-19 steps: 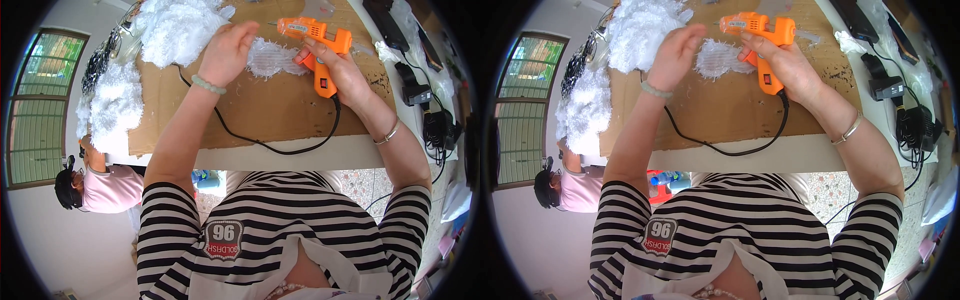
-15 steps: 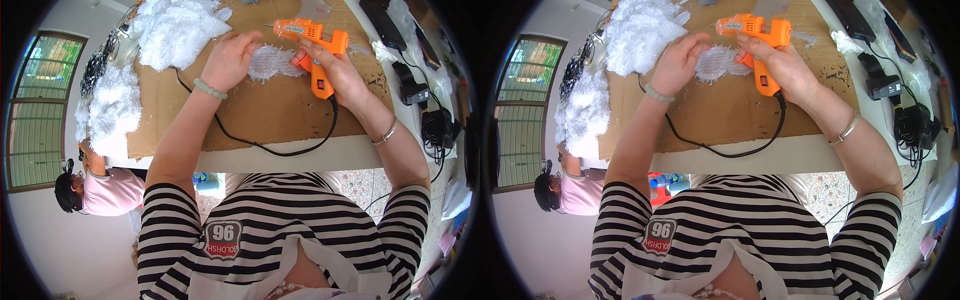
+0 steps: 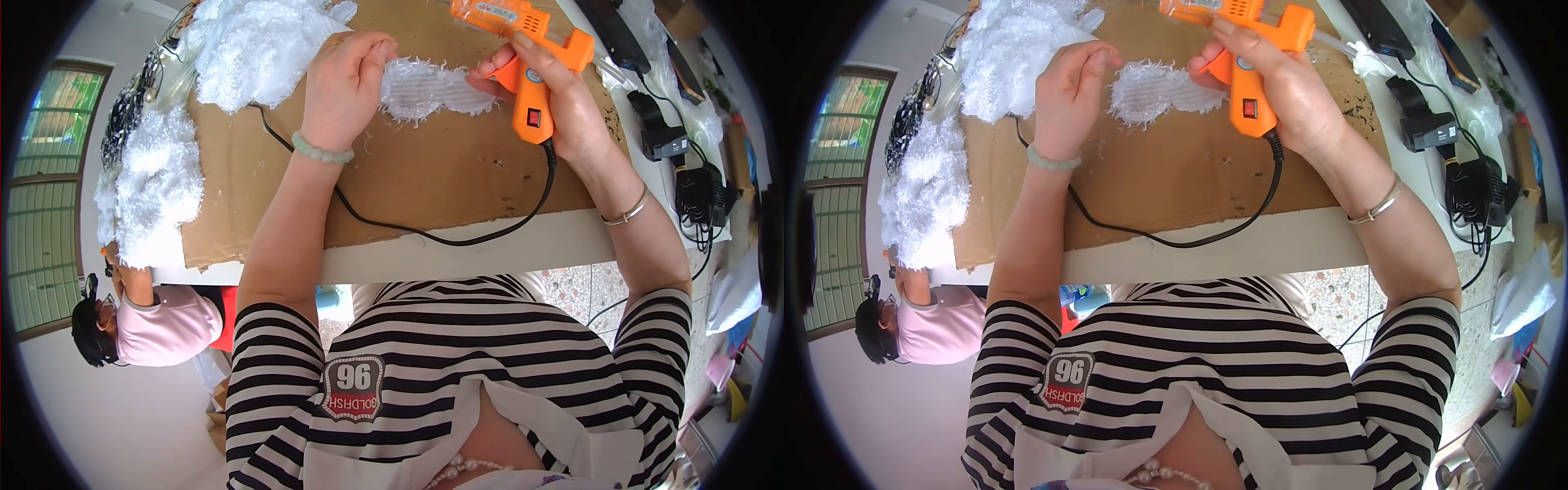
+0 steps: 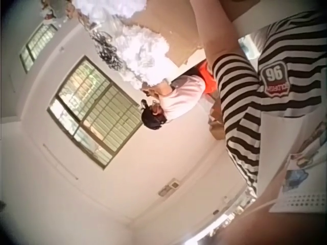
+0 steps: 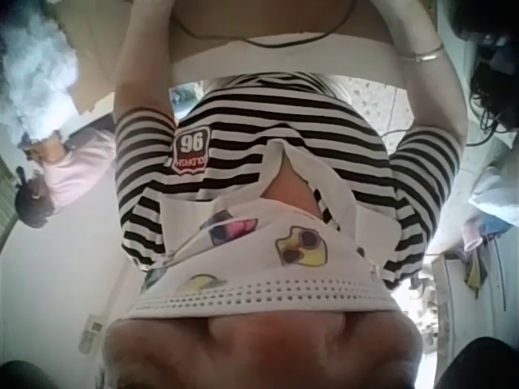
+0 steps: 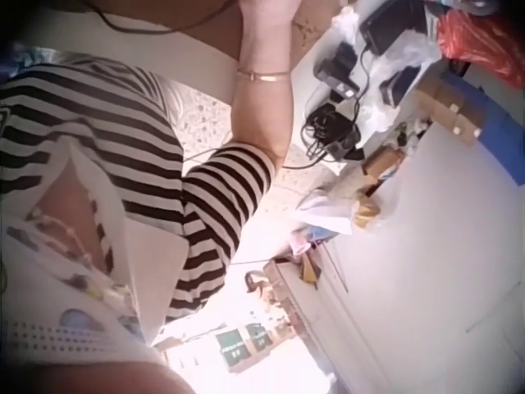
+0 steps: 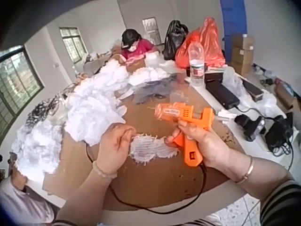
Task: Using a hot glue gun to attach white fiberfill material to a cardboard surface.
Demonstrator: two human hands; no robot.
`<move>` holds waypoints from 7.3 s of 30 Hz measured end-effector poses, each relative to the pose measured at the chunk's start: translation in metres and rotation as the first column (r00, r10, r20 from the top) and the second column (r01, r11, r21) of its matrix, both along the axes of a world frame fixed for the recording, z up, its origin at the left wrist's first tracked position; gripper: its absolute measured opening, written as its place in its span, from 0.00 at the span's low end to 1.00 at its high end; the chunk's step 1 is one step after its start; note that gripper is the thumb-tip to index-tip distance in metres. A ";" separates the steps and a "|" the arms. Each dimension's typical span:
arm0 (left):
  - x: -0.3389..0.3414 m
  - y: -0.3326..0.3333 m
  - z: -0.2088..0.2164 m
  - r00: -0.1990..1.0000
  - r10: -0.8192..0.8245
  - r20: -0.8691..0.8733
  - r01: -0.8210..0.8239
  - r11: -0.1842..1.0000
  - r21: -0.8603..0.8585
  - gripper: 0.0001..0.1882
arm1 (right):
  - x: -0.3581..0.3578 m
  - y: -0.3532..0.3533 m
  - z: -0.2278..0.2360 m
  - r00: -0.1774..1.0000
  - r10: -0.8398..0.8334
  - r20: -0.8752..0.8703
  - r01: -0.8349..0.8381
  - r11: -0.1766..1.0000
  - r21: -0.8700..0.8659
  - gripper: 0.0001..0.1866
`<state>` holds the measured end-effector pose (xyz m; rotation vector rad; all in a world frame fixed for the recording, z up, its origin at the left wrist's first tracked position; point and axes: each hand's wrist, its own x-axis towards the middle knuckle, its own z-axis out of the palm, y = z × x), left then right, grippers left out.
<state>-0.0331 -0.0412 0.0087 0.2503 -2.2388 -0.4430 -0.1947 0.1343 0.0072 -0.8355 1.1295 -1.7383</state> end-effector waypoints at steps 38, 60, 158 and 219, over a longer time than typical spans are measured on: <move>0.004 0.011 -0.017 0.964 -0.170 0.204 0.203 0.967 -0.155 0.12 | 0.007 0.055 0.014 0.780 0.029 -0.625 0.285 0.873 0.396 0.18; 0.005 0.015 -0.023 0.944 -0.142 0.298 0.192 0.971 -0.145 0.14 | 0.007 0.062 0.011 0.779 0.065 -0.624 0.263 0.869 0.419 0.14; -0.032 0.058 -0.007 0.985 -0.052 0.162 0.106 0.934 -0.342 0.11 | -0.043 0.037 -0.007 0.951 -0.310 -0.019 0.310 0.943 0.123 0.17; -0.039 0.019 -0.017 0.948 -0.007 0.318 0.064 0.983 -0.170 0.08 | -0.044 0.039 -0.001 0.943 -0.332 0.030 0.323 0.931 0.169 0.17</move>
